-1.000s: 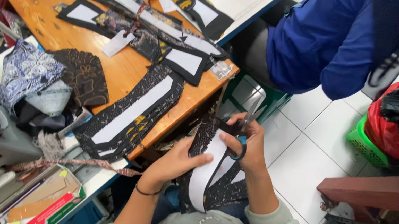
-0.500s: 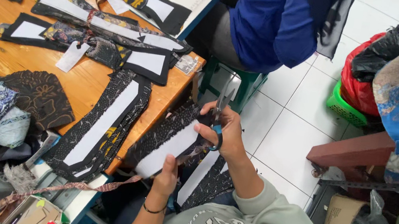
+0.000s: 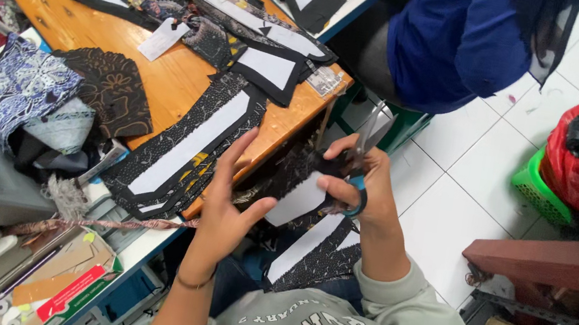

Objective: The person uses scissors to cut a piece of patterned black fabric along a white paper template. The person holds the fabric and template with one hand and cuts with the other, then places the cut piece on the table.

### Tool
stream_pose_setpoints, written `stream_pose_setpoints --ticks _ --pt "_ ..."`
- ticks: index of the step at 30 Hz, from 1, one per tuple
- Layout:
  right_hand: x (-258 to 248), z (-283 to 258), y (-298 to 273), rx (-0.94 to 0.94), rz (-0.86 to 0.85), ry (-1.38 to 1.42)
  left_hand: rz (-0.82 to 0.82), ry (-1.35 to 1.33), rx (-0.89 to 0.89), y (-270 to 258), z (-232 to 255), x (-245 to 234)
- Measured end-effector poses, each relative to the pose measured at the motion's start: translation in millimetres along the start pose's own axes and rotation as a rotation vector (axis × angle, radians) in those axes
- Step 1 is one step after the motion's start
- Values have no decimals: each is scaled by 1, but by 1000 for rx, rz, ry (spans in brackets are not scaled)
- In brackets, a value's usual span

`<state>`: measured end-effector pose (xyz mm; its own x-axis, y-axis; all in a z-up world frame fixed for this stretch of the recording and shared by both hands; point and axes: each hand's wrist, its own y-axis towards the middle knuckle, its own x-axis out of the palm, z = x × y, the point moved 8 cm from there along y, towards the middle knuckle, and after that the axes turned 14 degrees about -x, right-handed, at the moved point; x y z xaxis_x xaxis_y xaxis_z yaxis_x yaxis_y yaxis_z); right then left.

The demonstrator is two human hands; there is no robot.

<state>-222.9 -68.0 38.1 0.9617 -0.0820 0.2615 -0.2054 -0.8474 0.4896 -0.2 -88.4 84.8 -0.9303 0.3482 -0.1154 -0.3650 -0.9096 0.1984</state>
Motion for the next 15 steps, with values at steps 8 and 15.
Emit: stream_pose_setpoints --ticks 8,15 --pt "-1 3 5 11 -5 -203 -7 -332 -357 23 -66 16" --pt "35 44 -41 309 -350 -276 155 -368 -319 24 -64 -17"
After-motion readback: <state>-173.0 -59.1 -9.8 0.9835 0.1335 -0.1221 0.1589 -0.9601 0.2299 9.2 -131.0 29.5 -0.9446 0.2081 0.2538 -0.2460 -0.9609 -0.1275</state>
